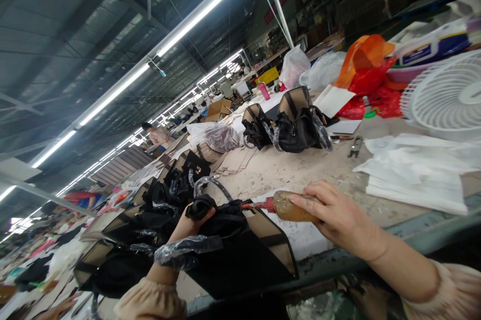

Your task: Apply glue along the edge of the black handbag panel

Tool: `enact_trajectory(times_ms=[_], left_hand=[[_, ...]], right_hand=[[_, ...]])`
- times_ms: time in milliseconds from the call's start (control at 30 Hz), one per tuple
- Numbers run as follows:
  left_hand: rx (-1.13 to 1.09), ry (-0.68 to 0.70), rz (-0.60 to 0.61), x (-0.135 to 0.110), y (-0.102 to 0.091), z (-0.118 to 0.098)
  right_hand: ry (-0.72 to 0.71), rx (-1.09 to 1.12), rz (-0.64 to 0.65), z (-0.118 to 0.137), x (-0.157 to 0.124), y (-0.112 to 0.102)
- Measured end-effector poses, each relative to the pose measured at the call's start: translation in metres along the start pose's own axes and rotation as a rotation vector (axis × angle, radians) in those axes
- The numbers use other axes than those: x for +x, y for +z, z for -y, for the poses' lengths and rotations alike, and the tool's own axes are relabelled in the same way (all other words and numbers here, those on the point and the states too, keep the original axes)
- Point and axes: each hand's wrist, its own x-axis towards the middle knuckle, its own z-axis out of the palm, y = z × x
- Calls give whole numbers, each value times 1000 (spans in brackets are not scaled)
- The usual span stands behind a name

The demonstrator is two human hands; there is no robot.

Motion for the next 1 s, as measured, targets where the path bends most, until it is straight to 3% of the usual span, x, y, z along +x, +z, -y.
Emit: enact_trajectory(times_ms=[233,433,1000], left_hand=[[-14,-16,-5,2,1,4],[8,63,10,2,2,3],[19,39,-6,0,-1,-1]], right_hand=[[37,-19,43,-6,-8,3],[62,44,17,-4,-6,4],[102,103,-4,-3,-4,7]])
